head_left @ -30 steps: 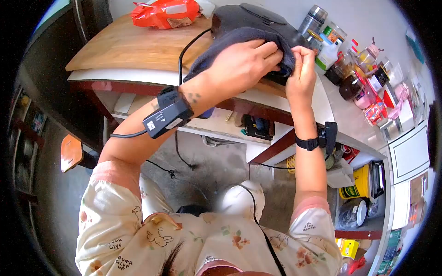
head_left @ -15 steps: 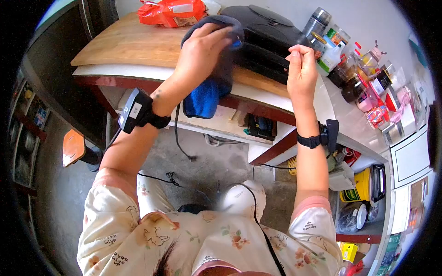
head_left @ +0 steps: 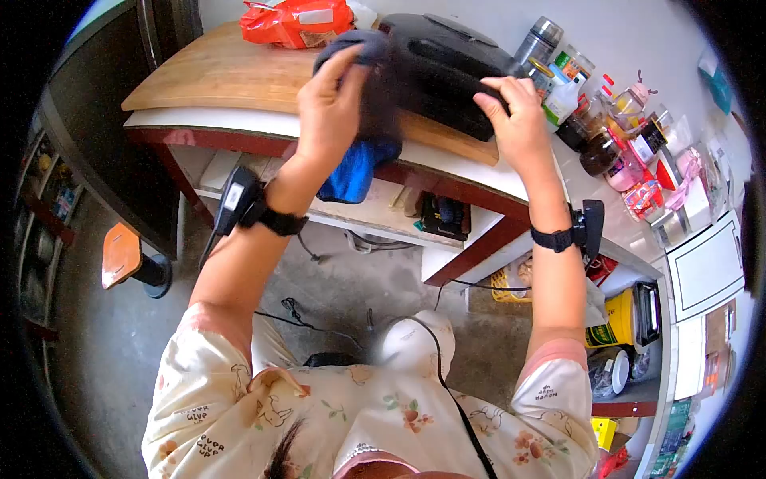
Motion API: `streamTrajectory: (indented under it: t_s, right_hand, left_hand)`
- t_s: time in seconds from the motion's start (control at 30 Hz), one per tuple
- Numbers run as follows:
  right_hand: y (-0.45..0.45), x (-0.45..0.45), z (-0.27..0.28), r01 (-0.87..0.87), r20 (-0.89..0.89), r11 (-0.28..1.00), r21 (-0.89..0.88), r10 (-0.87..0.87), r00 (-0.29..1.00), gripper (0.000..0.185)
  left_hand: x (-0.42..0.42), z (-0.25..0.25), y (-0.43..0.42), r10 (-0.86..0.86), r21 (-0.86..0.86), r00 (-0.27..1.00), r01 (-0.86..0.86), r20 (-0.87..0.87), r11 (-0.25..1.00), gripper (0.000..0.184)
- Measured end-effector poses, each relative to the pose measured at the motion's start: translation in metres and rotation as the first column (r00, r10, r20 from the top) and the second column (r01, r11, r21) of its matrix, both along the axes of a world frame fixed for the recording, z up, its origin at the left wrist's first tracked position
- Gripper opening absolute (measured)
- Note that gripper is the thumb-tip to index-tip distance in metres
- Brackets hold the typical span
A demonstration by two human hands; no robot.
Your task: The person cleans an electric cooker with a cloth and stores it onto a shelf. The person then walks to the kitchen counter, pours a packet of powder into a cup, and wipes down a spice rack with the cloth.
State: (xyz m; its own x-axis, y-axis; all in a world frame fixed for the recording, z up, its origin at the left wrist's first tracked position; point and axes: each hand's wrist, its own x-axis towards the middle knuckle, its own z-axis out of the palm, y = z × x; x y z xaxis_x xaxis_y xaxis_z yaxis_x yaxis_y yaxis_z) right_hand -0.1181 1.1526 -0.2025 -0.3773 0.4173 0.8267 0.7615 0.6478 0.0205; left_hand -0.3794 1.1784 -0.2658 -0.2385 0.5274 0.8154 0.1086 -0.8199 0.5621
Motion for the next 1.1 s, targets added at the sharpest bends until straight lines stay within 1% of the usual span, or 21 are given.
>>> streamTrajectory:
  t_s: [0.03, 0.07, 0.1, 0.17, 0.2, 0.23, 0.27, 0.3, 0.33, 0.37, 0.43, 0.53, 0.63, 0.73, 0.77, 0.83, 0.87, 0.97, 1.0, 1.03, 1.1]
  right_hand:
    - [0.001, 0.001, 0.007, 0.003, -0.029, 1.000, 0.010, -0.002, 1.000, 0.026]
    - [0.005, 0.003, 0.014, -0.015, -0.070, 1.000, 0.020, 0.016, 0.997, 0.028]
    - [0.010, 0.006, 0.022, -0.011, -0.079, 1.000, 0.029, 0.013, 0.997, 0.028]
    - [0.017, 0.008, 0.036, 0.009, -0.142, 0.999, -0.037, -0.014, 0.990, 0.029]
    - [0.023, 0.008, 0.041, -0.006, -0.151, 0.999, -0.032, 0.002, 0.988, 0.029]
    - [0.030, 0.008, 0.046, -0.022, -0.159, 0.999, -0.027, 0.017, 0.987, 0.029]
    - [0.033, 0.008, 0.049, -0.037, -0.166, 0.999, -0.023, 0.033, 0.986, 0.029]
    - [0.033, 0.008, 0.049, -0.030, -0.157, 0.999, -0.020, 0.027, 0.987, 0.029]
    - [0.034, 0.007, 0.052, -0.024, -0.145, 1.000, -0.016, 0.022, 0.989, 0.030]
    - [0.035, 0.006, 0.055, -0.020, -0.132, 1.000, -0.009, 0.019, 0.991, 0.030]
    - [0.032, 0.011, 0.053, 0.007, -0.163, 0.999, -0.051, -0.015, 0.987, 0.030]
    - [0.025, 0.020, 0.054, 0.004, -0.199, 0.996, -0.093, -0.022, 0.980, 0.031]
    - [0.025, 0.020, 0.057, -0.014, -0.206, 0.996, -0.084, -0.004, 0.979, 0.032]
    - [0.039, 0.025, 0.070, 0.019, -0.219, 0.996, -0.083, -0.037, 0.975, 0.030]
    - [0.043, 0.025, 0.075, -0.025, -0.217, 0.998, -0.064, 0.010, 0.976, 0.029]
    - [0.052, 0.029, 0.091, -0.103, -0.211, 0.994, -0.037, 0.093, 0.973, 0.028]
    - [0.061, 0.036, 0.099, -0.106, -0.309, 0.982, -0.154, 0.054, 0.950, 0.039]
    - [0.064, 0.018, 0.136, -0.108, -0.355, 0.969, -0.224, 0.023, 0.935, 0.026]
    - [0.077, 0.022, 0.151, -0.069, -0.359, 0.967, -0.247, -0.025, 0.933, 0.026]
    - [0.083, 0.025, 0.166, -0.078, -0.344, 0.974, -0.212, 0.000, 0.939, 0.026]
    - [0.111, 0.035, 0.198, -0.098, -0.390, 0.966, -0.241, -0.004, 0.921, 0.032]
  left_hand:
    - [-0.004, -0.001, -0.007, -0.093, -0.032, 0.989, 0.097, 0.114, 0.995, 0.023]
    - [-0.007, 0.000, -0.020, -0.032, -0.077, 0.995, 0.039, 0.098, 0.996, 0.025]
    - [-0.006, -0.002, -0.028, 0.041, -0.028, 0.999, -0.042, -0.035, 0.999, 0.026]
    - [-0.004, -0.005, -0.038, 0.202, 0.101, 0.937, -0.181, -0.284, 0.978, 0.028]
    - [0.005, -0.002, -0.041, 0.258, 0.263, 0.895, -0.167, -0.363, 0.950, 0.030]
    - [0.017, 0.005, -0.043, 0.252, 0.370, 0.862, -0.083, -0.440, 0.926, 0.030]
    - [0.033, 0.011, -0.042, 0.243, 0.403, 0.823, -0.020, -0.513, 0.915, 0.031]
    - [0.052, 0.011, -0.035, 0.257, 0.476, 0.800, 0.040, -0.542, 0.879, 0.033]
    - [0.065, 0.017, -0.036, 0.255, 0.473, 0.736, 0.099, -0.627, 0.876, 0.035]
    - [0.078, 0.012, -0.026, 0.349, 0.542, 0.689, 0.076, -0.635, 0.837, 0.038]
    - [0.085, 0.011, -0.020, 0.451, 0.598, 0.637, 0.020, -0.625, 0.801, 0.040]
    - [0.067, 0.010, -0.021, 0.441, 0.553, 0.584, 0.016, -0.682, 0.833, 0.043]
    - [0.045, 0.009, -0.018, 0.465, 0.552, 0.554, -0.012, -0.691, 0.834, 0.042]
    - [0.024, 0.014, -0.016, 0.453, 0.494, 0.528, -0.070, -0.718, 0.866, 0.038]
    - [0.018, 0.016, -0.015, 0.452, 0.487, 0.526, -0.081, -0.720, 0.870, 0.037]
    - [0.006, 0.017, -0.004, 0.390, 0.428, 0.579, -0.078, -0.716, 0.901, 0.034]
    - [0.002, 0.019, -0.002, 0.379, 0.406, 0.584, -0.091, -0.718, 0.909, 0.034]
    - [-0.003, 0.029, 0.003, 0.313, 0.331, 0.616, -0.088, -0.723, 0.939, 0.033]
    - [-0.003, 0.031, 0.006, 0.278, 0.296, 0.631, -0.080, -0.725, 0.952, 0.033]
    - [-0.002, 0.033, 0.005, 0.258, 0.266, 0.628, -0.084, -0.734, 0.960, 0.032]
    - [0.000, 0.039, 0.006, 0.225, 0.213, 0.622, -0.095, -0.750, 0.972, 0.031]
